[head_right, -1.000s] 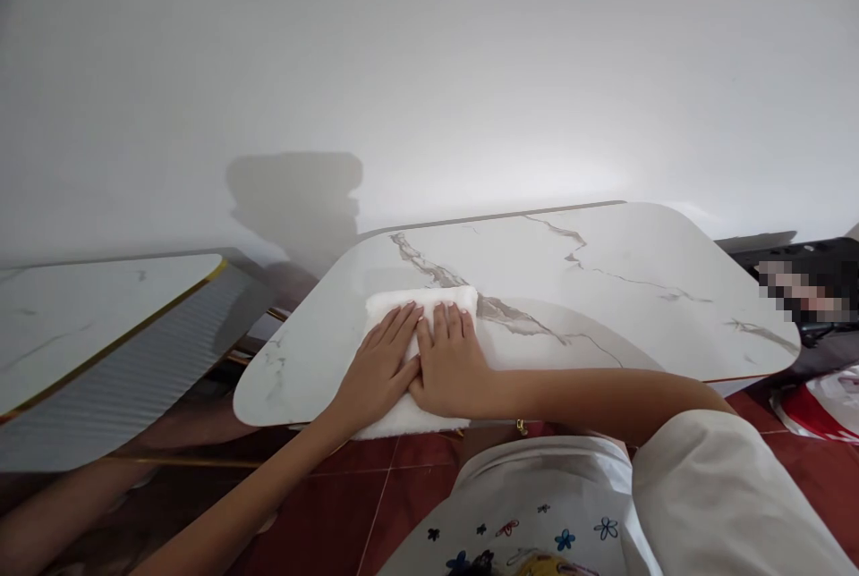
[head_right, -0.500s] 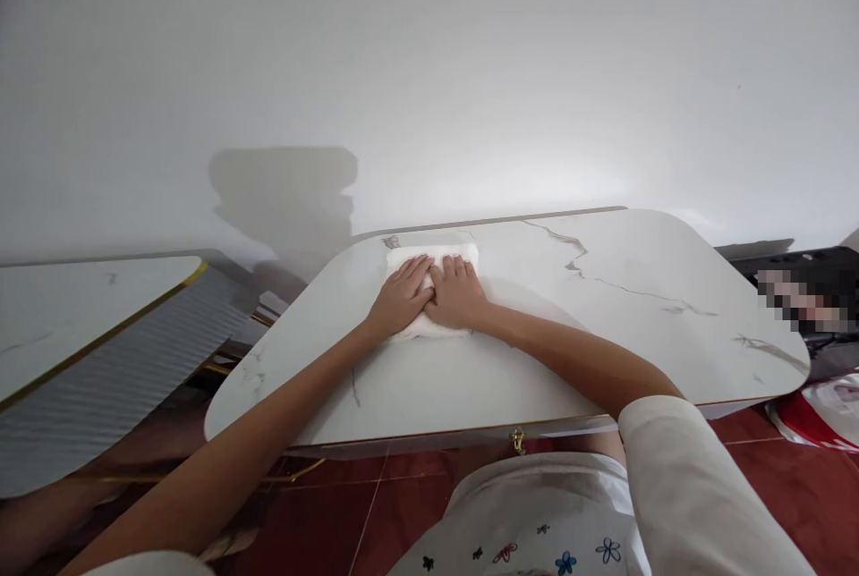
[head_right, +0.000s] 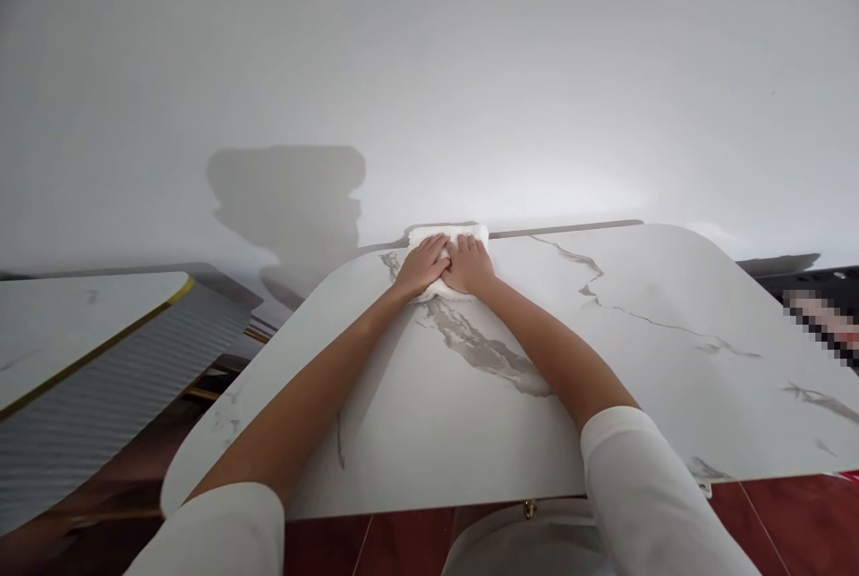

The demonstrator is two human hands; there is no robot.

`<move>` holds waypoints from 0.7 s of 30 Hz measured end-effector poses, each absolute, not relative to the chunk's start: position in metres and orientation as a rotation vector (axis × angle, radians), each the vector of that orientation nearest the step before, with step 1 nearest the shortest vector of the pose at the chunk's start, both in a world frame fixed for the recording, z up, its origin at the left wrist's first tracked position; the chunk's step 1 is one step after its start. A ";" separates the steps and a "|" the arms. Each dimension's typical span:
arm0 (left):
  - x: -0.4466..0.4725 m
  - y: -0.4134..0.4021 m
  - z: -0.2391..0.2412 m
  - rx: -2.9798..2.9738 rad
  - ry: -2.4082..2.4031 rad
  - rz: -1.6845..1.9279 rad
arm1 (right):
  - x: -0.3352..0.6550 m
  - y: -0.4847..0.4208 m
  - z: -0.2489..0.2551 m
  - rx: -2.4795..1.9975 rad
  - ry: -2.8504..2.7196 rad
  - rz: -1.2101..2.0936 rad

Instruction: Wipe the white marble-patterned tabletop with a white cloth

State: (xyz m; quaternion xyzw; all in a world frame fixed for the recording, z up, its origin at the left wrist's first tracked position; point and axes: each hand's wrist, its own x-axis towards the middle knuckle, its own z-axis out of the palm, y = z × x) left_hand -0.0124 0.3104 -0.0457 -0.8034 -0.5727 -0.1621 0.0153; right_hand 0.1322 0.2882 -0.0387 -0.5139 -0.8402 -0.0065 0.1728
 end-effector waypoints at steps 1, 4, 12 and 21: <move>-0.012 0.315 -0.046 -2.500 -1.776 -0.505 | 0.132 0.293 -0.039 -1.458 -2.382 -0.019; -0.009 0.328 -0.045 -2.474 -1.770 -0.509 | 0.132 0.308 -0.039 -1.463 -2.385 -0.016; -0.002 0.334 -0.043 -2.411 -1.786 -0.498 | 0.132 0.323 -0.042 -1.461 -2.392 -0.012; 0.027 0.322 -0.042 -2.433 -1.800 -0.483 | 0.159 0.309 -0.044 -1.506 -2.363 -0.060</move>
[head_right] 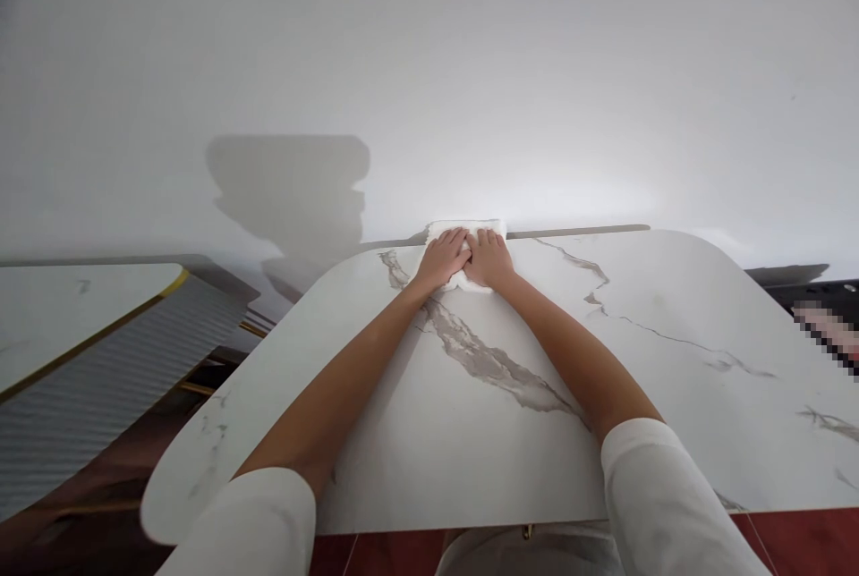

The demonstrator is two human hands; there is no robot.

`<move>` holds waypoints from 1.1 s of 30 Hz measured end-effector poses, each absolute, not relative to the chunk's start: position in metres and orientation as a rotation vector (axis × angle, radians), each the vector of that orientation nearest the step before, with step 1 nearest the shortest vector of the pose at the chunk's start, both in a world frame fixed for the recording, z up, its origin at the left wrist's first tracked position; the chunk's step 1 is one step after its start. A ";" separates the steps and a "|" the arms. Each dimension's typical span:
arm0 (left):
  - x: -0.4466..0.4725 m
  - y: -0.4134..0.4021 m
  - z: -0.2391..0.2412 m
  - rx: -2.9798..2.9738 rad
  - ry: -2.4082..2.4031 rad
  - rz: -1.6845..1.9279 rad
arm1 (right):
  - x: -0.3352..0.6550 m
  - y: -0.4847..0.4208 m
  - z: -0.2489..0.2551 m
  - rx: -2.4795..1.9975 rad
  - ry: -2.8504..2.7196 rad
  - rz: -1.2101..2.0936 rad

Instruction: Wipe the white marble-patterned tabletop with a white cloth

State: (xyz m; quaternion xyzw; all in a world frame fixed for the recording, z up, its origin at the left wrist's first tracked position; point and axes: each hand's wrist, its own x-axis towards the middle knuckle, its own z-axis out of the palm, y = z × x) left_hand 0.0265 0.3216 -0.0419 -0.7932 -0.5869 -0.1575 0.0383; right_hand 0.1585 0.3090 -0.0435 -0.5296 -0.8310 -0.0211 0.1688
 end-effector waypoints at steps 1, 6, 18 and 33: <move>0.030 0.321 -0.041 -2.436 -1.801 -0.488 | 0.161 0.308 -0.043 -1.511 -2.358 -0.067; 0.034 0.316 -0.038 -2.468 -1.791 -0.488 | 0.165 0.301 -0.040 -1.532 -2.357 -0.083; 0.031 0.278 -0.038 -2.502 -1.813 -0.428 | 0.169 0.265 -0.039 -1.534 -2.394 -0.077; 0.013 0.157 -0.040 -2.527 -1.716 -0.396 | 0.158 0.141 -0.042 -1.469 -2.331 -0.037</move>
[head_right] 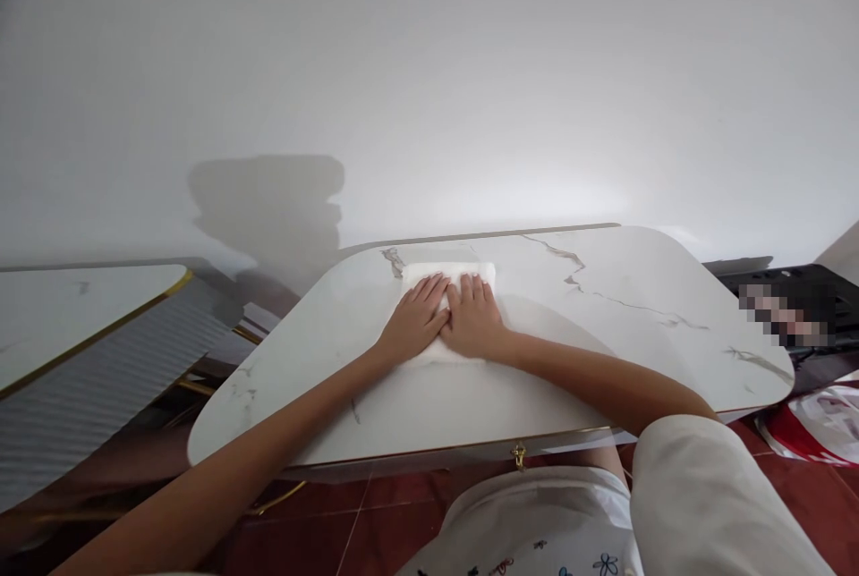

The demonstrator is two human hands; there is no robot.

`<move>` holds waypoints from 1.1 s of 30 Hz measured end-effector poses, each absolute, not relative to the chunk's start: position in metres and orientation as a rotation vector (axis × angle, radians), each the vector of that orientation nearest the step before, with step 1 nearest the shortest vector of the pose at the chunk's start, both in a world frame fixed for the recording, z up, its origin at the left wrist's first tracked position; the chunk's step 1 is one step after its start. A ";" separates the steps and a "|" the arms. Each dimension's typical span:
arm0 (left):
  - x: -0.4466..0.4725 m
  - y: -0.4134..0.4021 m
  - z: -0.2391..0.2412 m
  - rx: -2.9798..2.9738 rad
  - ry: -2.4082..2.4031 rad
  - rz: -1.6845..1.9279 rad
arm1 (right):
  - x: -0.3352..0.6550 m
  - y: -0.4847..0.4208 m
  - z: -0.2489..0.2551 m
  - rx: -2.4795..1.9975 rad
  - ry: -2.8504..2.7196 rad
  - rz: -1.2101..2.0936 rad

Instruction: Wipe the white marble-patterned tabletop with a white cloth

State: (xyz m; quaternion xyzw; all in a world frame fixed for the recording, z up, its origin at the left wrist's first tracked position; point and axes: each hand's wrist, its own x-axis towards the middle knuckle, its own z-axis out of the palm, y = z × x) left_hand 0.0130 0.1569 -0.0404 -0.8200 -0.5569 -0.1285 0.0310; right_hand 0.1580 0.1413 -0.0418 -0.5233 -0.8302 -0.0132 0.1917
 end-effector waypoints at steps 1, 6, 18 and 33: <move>0.011 0.147 -0.040 -2.538 -1.718 -0.379 | 0.157 0.132 -0.042 -1.458 -2.328 -0.034; 0.000 0.104 -0.041 -2.548 -1.696 -0.356 | 0.150 0.089 -0.041 -1.380 -2.338 0.013; 0.023 0.046 -0.046 -2.447 -1.749 -0.393 | 0.179 0.049 -0.039 -1.247 -2.449 0.087; 0.045 0.157 -0.036 -2.495 -1.810 -0.410 | 0.187 0.146 -0.036 -1.430 -2.411 0.022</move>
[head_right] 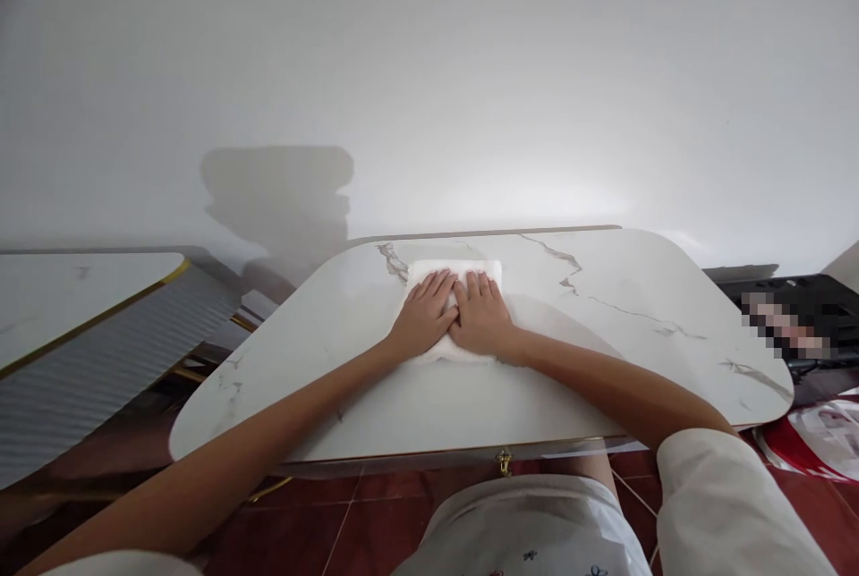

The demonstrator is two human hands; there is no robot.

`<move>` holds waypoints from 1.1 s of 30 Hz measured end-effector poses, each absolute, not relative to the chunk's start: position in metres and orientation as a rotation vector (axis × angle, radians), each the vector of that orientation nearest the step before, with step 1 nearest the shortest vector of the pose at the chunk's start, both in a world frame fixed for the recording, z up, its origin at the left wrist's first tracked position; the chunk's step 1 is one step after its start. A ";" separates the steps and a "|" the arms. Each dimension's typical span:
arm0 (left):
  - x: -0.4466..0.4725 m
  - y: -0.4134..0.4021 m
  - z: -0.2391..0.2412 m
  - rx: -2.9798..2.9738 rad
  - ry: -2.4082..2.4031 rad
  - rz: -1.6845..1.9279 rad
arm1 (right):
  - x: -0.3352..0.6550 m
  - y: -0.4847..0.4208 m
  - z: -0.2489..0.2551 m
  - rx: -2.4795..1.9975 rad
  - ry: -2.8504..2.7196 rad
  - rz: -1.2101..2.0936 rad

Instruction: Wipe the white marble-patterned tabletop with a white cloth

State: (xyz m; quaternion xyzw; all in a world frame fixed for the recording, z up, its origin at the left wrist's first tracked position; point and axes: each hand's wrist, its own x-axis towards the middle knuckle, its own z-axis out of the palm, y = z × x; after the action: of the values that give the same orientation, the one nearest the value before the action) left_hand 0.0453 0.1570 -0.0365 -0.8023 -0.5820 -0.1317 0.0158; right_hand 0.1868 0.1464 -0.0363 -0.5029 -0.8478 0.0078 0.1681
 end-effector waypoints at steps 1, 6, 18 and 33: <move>0.046 0.168 -0.036 -2.498 -1.809 -0.411 | 0.187 0.157 -0.036 -1.438 -2.416 0.020; 0.048 0.219 -0.033 -2.544 -1.778 -0.384 | 0.187 0.207 -0.035 -1.474 -2.422 -0.033; 0.039 0.296 -0.039 -2.506 -1.793 -0.467 | 0.180 0.289 -0.039 -1.453 -2.419 -0.067; 0.046 0.328 -0.044 -2.412 -1.747 -0.392 | 0.184 0.311 -0.040 -1.476 -2.363 -0.074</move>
State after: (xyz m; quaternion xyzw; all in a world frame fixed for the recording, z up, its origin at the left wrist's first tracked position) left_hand 0.0465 0.3283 -0.0438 -0.8011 -0.5802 -0.1301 0.0686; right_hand 0.1840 0.3108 -0.0402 -0.5212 -0.8346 -0.0261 0.1765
